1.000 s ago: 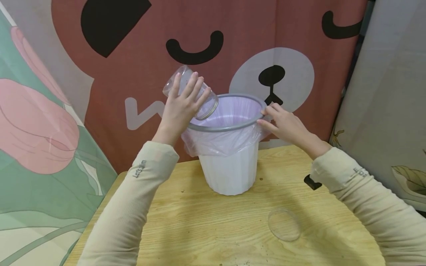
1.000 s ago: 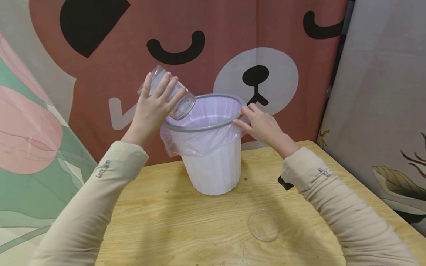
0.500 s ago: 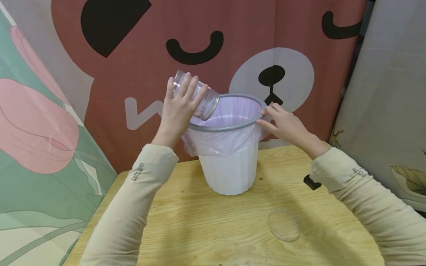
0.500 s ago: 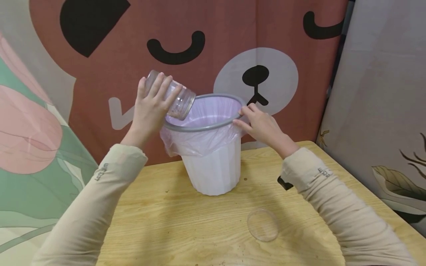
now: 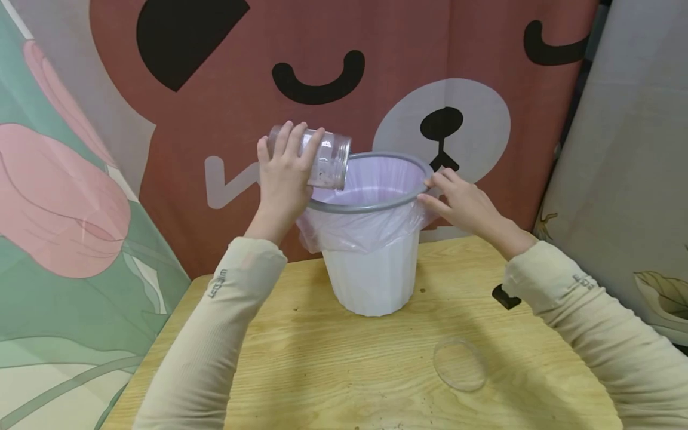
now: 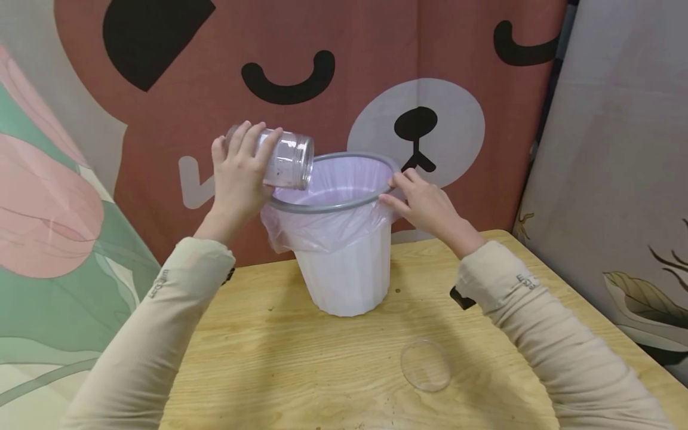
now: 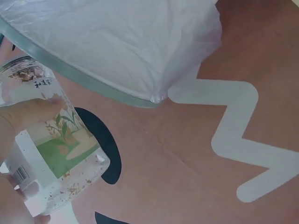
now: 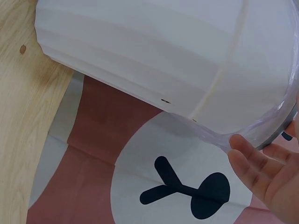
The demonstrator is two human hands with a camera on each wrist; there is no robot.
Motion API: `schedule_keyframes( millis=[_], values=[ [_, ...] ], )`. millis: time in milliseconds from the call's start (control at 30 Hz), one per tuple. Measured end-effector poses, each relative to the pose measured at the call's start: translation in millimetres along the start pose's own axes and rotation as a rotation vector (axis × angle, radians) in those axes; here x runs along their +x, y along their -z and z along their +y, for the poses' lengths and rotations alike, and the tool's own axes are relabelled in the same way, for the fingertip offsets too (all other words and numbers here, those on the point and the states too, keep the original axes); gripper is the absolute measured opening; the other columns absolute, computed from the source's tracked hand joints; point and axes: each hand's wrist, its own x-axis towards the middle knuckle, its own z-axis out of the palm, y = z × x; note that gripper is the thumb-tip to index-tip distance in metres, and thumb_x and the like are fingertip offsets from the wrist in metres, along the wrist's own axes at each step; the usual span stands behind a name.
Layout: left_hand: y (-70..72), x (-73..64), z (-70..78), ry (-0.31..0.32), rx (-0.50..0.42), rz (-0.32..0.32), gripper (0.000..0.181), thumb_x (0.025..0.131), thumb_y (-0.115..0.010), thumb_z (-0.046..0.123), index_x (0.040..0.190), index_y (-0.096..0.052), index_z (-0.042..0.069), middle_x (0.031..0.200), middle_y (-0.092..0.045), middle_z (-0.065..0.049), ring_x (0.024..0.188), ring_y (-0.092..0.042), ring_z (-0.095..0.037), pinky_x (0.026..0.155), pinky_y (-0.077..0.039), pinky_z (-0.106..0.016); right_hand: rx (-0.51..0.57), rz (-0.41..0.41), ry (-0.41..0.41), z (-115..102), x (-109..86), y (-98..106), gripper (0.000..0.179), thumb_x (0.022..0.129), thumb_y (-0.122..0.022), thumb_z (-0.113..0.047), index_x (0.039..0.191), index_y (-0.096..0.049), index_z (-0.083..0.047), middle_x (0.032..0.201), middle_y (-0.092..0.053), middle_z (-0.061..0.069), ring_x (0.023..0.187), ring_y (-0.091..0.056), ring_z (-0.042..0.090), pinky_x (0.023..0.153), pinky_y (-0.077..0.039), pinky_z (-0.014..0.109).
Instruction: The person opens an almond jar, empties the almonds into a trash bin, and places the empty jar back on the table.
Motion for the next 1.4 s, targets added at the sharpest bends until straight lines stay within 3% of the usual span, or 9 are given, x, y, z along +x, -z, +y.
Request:
schedule_keyframes(
  millis=[300,533,733,1100,1400],
  values=[
    [0.6,-2.8,-1.0,0.108,-0.128,0.005,0.082,0.065,-0.077,0.016,0.135,-0.034,0.016,0.133,-0.036,-0.013,0.125,-0.025,-0.029,0.092,-0.020,-0.050,-0.006,0.002,-0.004,0,-0.5,0,0.024,0.090,-0.054,-0.026,0.104,-0.052,-0.007,0.096,-0.045,0.007,0.057,-0.045,0.018,0.044,-0.037,0.030],
    [3.7,-5.1,-1.3,0.232,-0.255,-0.041,0.094,0.061,-0.080,0.038,0.136,-0.032,0.010,0.128,-0.041,-0.012,0.116,-0.035,-0.030,0.086,-0.025,-0.049,-0.006,0.002,-0.003,0,-0.4,-1,0.024,0.090,-0.055,-0.025,0.105,-0.052,-0.006,0.096,-0.045,0.008,0.057,-0.045,0.019,0.044,-0.038,0.030],
    [6.3,-6.7,-3.4,0.285,-0.298,-0.064,0.095,0.061,-0.079,0.042,0.136,-0.031,0.008,0.127,-0.043,-0.013,0.112,-0.038,-0.031,0.085,-0.028,-0.049,-0.006,0.003,-0.002,0,-0.1,-1,0.024,0.090,-0.055,-0.025,0.105,-0.052,-0.006,0.096,-0.045,0.008,0.057,-0.046,0.020,0.045,-0.038,0.031],
    [12.1,-9.8,-4.7,0.346,-0.356,0.003,0.093,0.060,-0.077,0.047,0.133,-0.036,0.005,0.119,-0.049,-0.015,0.106,-0.044,-0.032,0.080,-0.034,-0.049,-0.004,0.014,0.011,1,-0.1,0,0.024,0.090,-0.055,-0.025,0.104,-0.052,-0.006,0.095,-0.045,0.008,0.058,-0.046,0.020,0.044,-0.038,0.030],
    [16.3,-12.5,-4.2,0.434,-0.511,0.044,0.090,0.059,-0.076,0.050,0.129,-0.040,0.007,0.114,-0.053,-0.010,0.103,-0.046,-0.026,0.081,-0.036,-0.046,0.003,0.014,0.015,1,0.3,-1,0.026,0.089,-0.055,-0.026,0.104,-0.052,-0.005,0.096,-0.047,0.011,0.056,-0.045,0.020,0.044,-0.038,0.031]
  ],
)
